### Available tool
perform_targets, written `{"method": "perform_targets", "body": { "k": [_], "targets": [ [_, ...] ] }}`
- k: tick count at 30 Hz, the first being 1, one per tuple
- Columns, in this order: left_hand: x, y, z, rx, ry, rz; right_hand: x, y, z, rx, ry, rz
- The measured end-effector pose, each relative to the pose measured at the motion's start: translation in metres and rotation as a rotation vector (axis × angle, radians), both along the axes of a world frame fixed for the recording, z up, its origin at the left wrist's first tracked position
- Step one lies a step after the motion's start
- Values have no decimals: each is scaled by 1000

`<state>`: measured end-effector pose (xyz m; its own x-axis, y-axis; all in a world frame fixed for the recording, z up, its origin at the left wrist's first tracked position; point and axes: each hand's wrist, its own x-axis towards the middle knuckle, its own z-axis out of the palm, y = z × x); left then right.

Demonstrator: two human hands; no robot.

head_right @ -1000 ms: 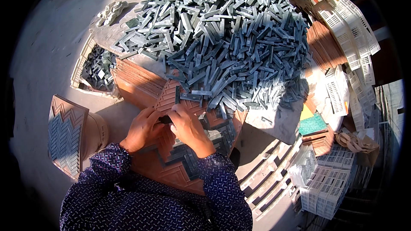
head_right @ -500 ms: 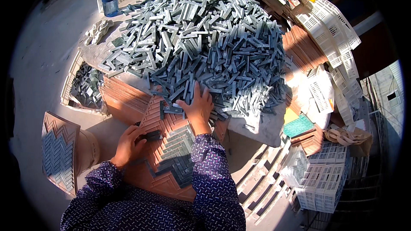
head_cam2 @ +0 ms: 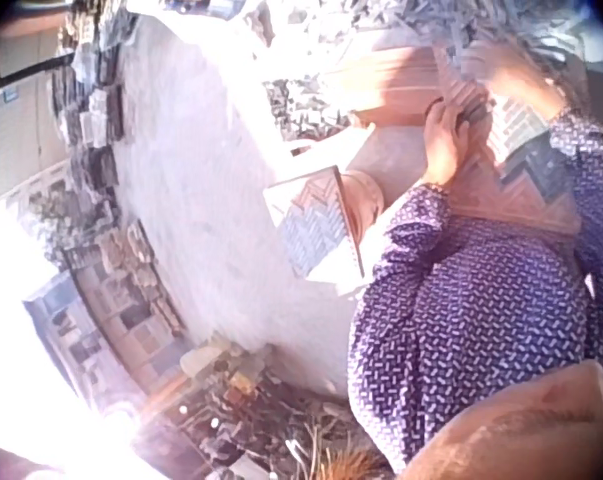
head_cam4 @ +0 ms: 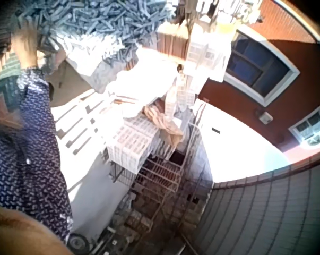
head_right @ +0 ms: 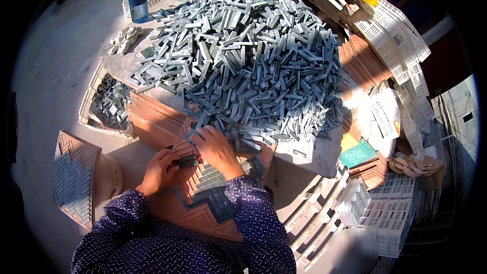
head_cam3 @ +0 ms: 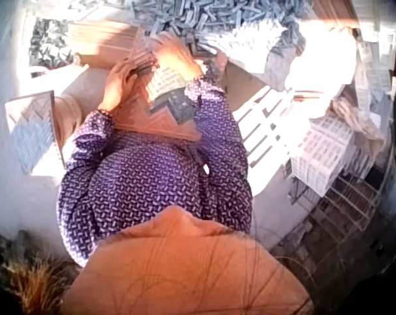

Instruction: The person picks small rectangular tiles from a large pile and places them one by one onto a wooden board, forming a herringbone pattern. The person continues arranging the tiles in a consistent orientation to extend the pattern across the board surface.

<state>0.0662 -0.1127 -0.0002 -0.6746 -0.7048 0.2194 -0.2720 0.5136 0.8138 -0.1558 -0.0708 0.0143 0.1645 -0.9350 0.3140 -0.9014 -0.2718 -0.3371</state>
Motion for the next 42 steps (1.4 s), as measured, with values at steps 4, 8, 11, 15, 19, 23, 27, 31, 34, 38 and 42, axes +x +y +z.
{"method": "perform_targets", "body": {
  "k": [4,8,11,15,19,23,27,31,34,38,42],
  "targets": [
    [-3,1,3,38,33,-23,14,18,5,-15,75,144],
    [0,-1,1,31,5,-15,7,20,27,-60,-72,-258],
    [-2,-5,0,6,-26,-48,-5,36,33,-103,-400,-386],
    [-2,-11,-2,-26,-85,-85,7,60,25,59,-469,-406],
    [0,-9,-1,-88,-103,-89,27,78,11,53,-242,-359],
    [16,-7,2,-49,-100,-34,29,78,-2,59,-189,-372],
    [40,0,9,81,-125,22,35,74,2,38,-250,-352],
    [64,15,5,122,-155,-7,77,85,11,212,-628,-392],
    [70,25,2,139,-152,-10,101,92,-2,322,-615,-365],
    [66,31,2,124,-148,9,111,96,-17,349,-524,-381],
    [67,31,1,120,-149,12,114,99,-16,330,-435,-424]
  ]
}}
